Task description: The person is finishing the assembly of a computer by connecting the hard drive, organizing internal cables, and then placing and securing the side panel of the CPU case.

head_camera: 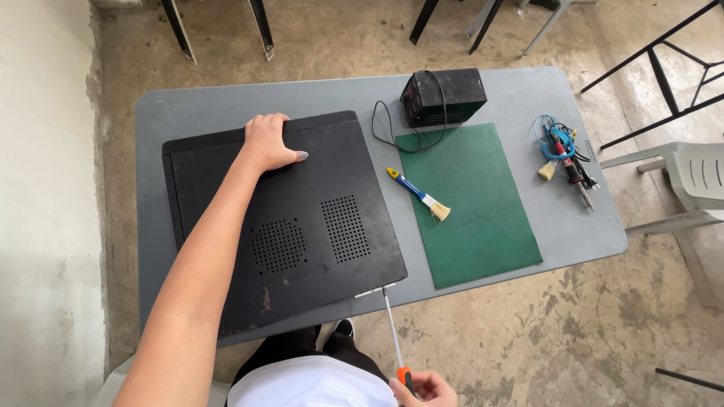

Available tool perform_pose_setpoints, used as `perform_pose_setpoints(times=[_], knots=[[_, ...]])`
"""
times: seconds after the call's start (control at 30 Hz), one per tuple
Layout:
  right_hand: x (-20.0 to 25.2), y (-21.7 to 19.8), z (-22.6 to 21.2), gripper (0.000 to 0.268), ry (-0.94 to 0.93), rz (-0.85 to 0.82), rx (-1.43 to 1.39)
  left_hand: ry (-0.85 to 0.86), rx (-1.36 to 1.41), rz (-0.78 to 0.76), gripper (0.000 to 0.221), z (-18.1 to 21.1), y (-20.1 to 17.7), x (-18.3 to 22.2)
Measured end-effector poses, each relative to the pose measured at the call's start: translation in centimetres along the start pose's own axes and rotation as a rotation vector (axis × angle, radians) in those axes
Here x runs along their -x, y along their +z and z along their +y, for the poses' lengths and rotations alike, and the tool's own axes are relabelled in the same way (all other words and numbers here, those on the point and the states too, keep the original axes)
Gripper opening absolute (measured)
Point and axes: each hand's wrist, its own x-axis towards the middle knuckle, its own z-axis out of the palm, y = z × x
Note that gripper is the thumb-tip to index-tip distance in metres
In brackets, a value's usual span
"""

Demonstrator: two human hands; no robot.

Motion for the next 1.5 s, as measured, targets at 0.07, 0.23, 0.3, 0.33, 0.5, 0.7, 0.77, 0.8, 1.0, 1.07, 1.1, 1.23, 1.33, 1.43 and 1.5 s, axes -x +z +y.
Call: perform_pose_setpoints(times=[0.07,0.23,0.3,0.33,0.5,0.7,0.77,0.8,1.0,1.07,1.1,1.23,1.33,1.43,1.5], knots=[[0.9,0.4,0.2,0.028,-0.019,0.211,0.152,0.016,0.013,0.008,0.091,-0.2,0.4,0.6],[-5.0,0.0,7.9,0.057,-0.344,0.082,0.123,0.162,-0.147,0.318,0.088,0.6,0.9,2.0],[-8.1,-1.6,9.2,0.061,-0.064,-0.273,-0.207,0.17,-0.156,0.314,0.088,0.6,0.6,2.0],[-9.5,-2.5,9.9,0.066,0.22,-0.629,-0.535,0.172,-0.165,0.307,0.087,0.6,0.7,2.1],[-9.0,-3.7,7.9,0.039,0.043,-0.381,-0.316,0.184,-0.172,0.324,0.088,0.3,1.1,2.0],[-4.8,-1.5,5.5,0.017,-0.443,0.232,0.24,0.192,-0.175,0.343,0.085,0.5,0.9,2.2],[-6.7,-1.8,7.2,0.024,-0.646,0.348,0.493,0.211,-0.178,0.365,0.085,0.4,1.0,2.2],[-7.8,-2.1,7.4,0.033,-0.479,0.253,0.618,0.217,-0.182,0.369,0.085,0.4,0.9,2.3],[-7.1,-2.0,3.5,0.064,0.186,-0.572,-0.219,0.213,-0.187,0.342,0.085,0.4,0.9,2.3],[-5.9,-1.8,2.1,0.067,0.206,-0.532,-0.124,0.206,-0.185,0.341,0.084,0.3,0.8,2.2],[-7.1,-2.4,3.5,0.038,-0.005,-0.427,0.001,0.216,-0.193,0.352,0.084,0.3,0.8,2.2],[-1.8,-0.8,0.7,0.029,-0.237,0.224,0.363,0.212,-0.195,0.352,0.083,0.4,0.8,2.2],[-3.8,-0.8,5.3,0.029,-0.764,0.467,0.612,0.209,-0.192,0.371,0.082,0.4,1.0,2.2],[-6.1,-1.9,4.7,0.032,-0.198,0.22,0.721,0.195,-0.224,0.357,0.083,0.4,1.1,2.0],[-10.5,-3.4,8.4,0.033,-0.005,-0.214,0.178,0.196,-0.215,0.35,0.082,0.5,0.8,2.3]])
